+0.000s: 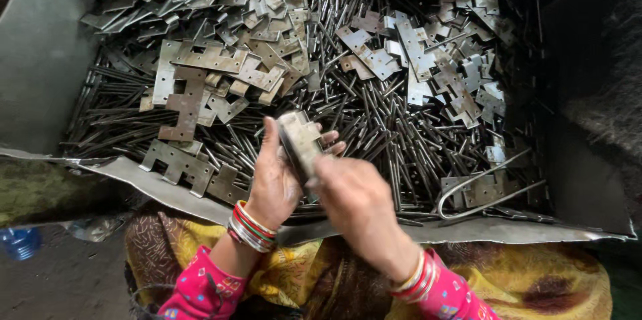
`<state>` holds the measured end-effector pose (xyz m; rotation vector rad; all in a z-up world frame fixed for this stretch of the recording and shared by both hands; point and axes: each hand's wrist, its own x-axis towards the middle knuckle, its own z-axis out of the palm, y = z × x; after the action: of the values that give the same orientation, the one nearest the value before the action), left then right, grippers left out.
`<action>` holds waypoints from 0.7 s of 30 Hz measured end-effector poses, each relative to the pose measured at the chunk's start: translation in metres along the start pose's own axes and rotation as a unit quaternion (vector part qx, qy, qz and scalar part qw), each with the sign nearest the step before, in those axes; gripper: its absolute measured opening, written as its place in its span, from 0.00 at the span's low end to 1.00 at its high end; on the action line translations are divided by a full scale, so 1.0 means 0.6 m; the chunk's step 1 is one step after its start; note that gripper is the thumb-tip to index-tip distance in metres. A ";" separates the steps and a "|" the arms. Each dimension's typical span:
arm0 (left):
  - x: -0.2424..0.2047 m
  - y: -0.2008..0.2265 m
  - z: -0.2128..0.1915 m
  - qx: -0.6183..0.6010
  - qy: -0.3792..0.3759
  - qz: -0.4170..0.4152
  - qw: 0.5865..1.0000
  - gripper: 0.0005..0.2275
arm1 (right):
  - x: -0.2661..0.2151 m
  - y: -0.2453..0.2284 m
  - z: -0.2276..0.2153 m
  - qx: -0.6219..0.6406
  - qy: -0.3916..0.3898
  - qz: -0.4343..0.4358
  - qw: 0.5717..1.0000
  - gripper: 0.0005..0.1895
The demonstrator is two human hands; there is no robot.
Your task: The person sits on the floor with a large metal tray on their lap and repeatedly picks up small metal brackets and rods, separating them by type. They place sorted brackets into a pile on the right side of the tray while continuing to sift through the mixed parts.
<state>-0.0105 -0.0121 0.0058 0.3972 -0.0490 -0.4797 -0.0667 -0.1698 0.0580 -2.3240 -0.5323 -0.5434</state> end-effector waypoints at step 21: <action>-0.086 0.148 -0.035 0.964 0.051 0.039 0.258 0.10 | -0.085 0.122 -0.037 0.427 -0.049 0.455 0.780 0.21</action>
<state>-0.0143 0.0914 0.0229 2.9486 -0.5822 0.0281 -0.0771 -0.2464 0.0087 -1.4389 0.3099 0.2724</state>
